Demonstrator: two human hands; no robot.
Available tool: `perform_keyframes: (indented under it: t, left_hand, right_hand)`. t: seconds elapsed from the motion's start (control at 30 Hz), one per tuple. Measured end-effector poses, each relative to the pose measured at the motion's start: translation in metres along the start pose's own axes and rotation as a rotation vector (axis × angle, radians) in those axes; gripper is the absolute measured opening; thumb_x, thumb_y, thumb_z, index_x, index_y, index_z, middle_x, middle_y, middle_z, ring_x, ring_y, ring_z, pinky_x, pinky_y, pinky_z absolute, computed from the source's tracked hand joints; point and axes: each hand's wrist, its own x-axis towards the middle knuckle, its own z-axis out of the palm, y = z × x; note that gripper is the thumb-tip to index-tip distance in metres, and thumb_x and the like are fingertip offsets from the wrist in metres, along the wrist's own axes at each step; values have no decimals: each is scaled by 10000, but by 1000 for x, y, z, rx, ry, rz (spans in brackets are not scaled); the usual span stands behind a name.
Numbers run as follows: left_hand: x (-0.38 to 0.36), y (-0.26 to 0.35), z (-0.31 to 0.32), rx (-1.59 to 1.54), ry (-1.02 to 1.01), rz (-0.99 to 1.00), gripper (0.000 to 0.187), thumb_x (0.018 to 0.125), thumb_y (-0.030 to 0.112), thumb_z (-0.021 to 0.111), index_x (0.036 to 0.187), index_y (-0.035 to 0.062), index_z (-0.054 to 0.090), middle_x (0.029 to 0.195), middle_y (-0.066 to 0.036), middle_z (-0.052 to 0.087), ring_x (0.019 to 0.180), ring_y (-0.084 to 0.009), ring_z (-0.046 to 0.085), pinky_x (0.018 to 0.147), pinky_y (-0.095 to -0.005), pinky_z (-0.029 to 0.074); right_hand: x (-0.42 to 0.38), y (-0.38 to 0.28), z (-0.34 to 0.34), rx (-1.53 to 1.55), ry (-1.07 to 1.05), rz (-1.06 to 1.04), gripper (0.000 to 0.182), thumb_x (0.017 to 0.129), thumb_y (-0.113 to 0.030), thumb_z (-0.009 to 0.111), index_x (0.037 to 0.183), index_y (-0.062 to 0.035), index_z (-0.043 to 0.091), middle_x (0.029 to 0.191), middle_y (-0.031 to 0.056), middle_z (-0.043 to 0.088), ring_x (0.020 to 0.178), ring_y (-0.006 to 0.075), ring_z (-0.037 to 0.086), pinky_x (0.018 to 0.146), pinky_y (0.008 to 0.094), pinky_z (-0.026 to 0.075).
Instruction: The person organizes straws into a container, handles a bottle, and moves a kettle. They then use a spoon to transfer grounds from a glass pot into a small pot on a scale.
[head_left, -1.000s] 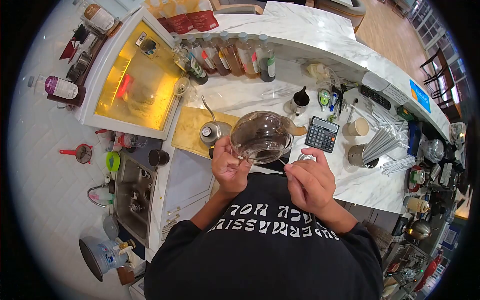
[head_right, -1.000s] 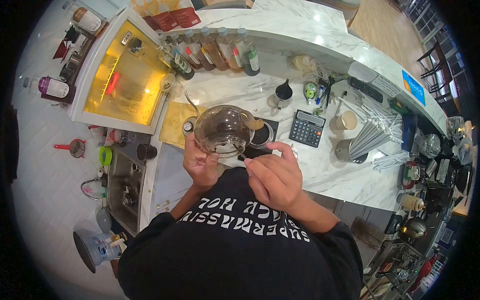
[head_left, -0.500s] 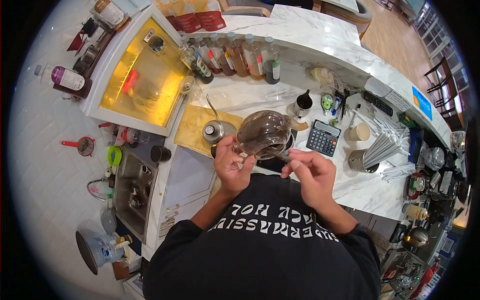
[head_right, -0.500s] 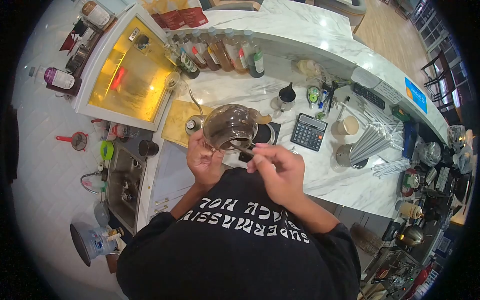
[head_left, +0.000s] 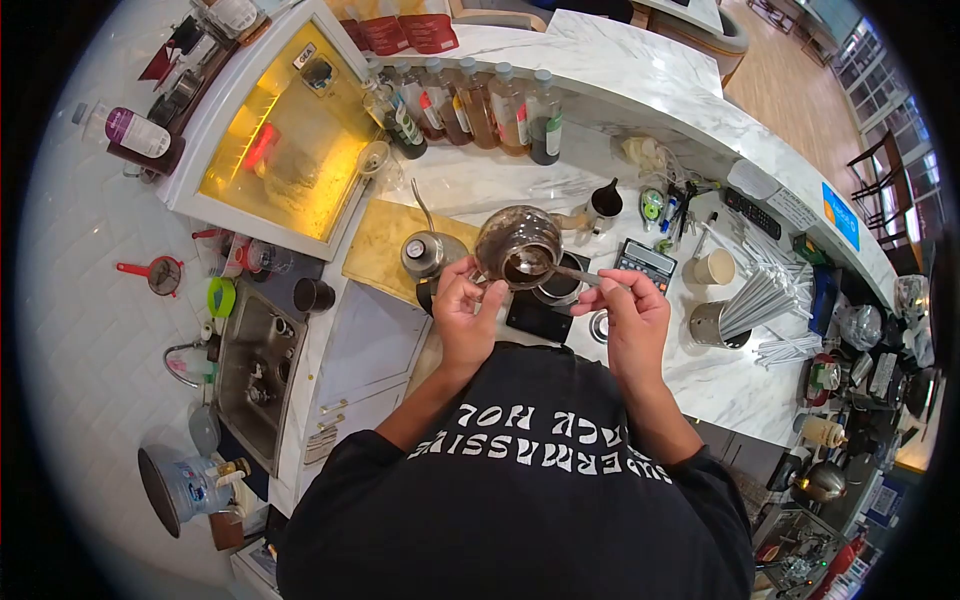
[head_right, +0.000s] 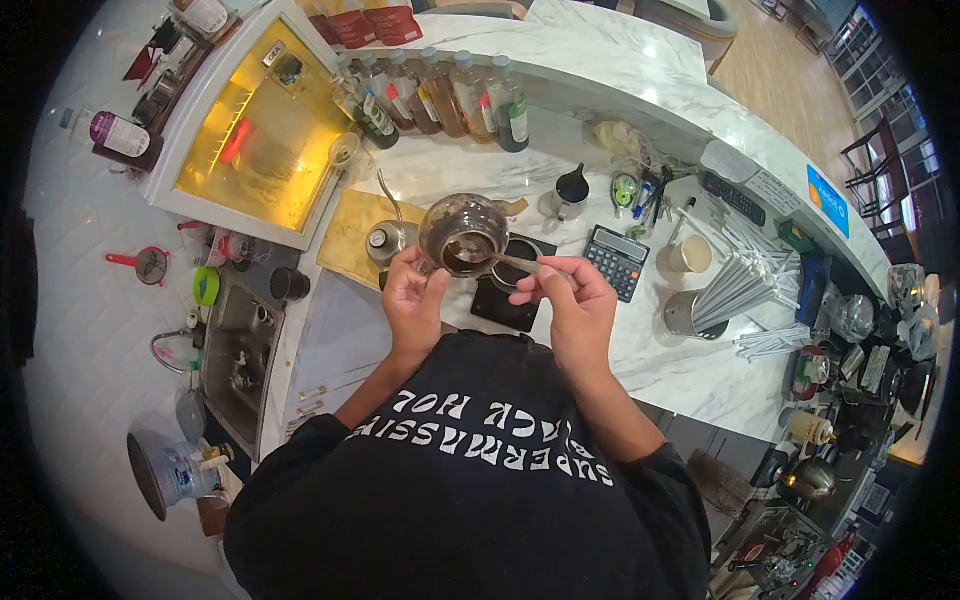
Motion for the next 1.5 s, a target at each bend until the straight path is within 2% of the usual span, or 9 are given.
perform_keyframes:
  t: [0.37,0.47,0.5,0.57,0.7,0.9,1.03,1.2,1.5]
  left_hand:
    - [-3,-28,-16,-45,157,-85,328,957,42,752,791,41,469,1318,-182,584,1154,-204,600,1018,-356,470]
    - [-4,-33,-15,-48,160,-109,336,956,41,752,780,42,466,1314,-184,586,1141,-199,604,1012,-354,474]
    - [-3,-34,-15,-50,161,-109,336,956,41,752,780,42,466,1314,-184,586,1141,-199,604,1012,-354,474]
    - [-1,-35,-14,-45,148,-99,340,957,41,753,773,42,467,1312,-184,587,1143,-199,604,1012,-353,474]
    - [-1,-34,-18,-38,143,-123,341,953,41,756,768,41,470,1314,-182,582,1154,-202,598,1023,-354,468]
    - [2,-28,-15,-79,33,-86,305,954,39,752,792,41,492,1315,-186,572,1163,-213,594,1038,-366,455]
    - [12,-20,-14,-96,-96,-11,308,951,41,754,796,47,488,1332,-212,561,1209,-253,592,1055,-391,449]
    - [18,-3,-9,-128,-132,90,340,930,50,782,795,57,470,1363,-228,546,1243,-277,584,1041,-392,463]
    - [16,8,-5,-233,-133,171,312,933,46,773,811,46,486,1392,-235,507,1321,-311,547,1040,-405,501]
  right_hand:
    - [7,24,-47,12,139,-57,184,1016,-84,638,1123,61,675,917,167,748,772,259,751,742,330,581]
    - [11,57,-55,-237,101,-177,175,1013,-47,638,1143,49,705,925,131,759,799,209,749,781,336,586]
    - [13,59,-55,-533,65,-233,150,991,-30,662,1111,28,730,896,102,764,810,195,749,841,372,587]
    - [15,54,-58,-856,-66,-601,128,964,-17,687,1076,14,742,881,97,770,830,206,757,914,402,574]
    - [12,34,-53,-890,-59,-745,133,953,-1,690,1076,16,736,868,107,769,836,239,760,956,415,560]
    - [-13,-9,-28,-448,28,-677,180,957,60,621,1115,45,706,848,145,760,779,239,752,1002,454,534]
    - [-19,-19,-7,-526,-173,-843,205,929,84,622,1115,42,697,869,147,759,778,240,747,986,483,540]
    - [-14,-12,11,-740,-226,-934,246,872,75,715,1110,12,706,899,117,758,811,243,744,945,483,551]
    - [-14,-11,18,-865,-291,-998,284,836,66,740,1113,10,708,900,115,738,787,243,723,943,497,552]
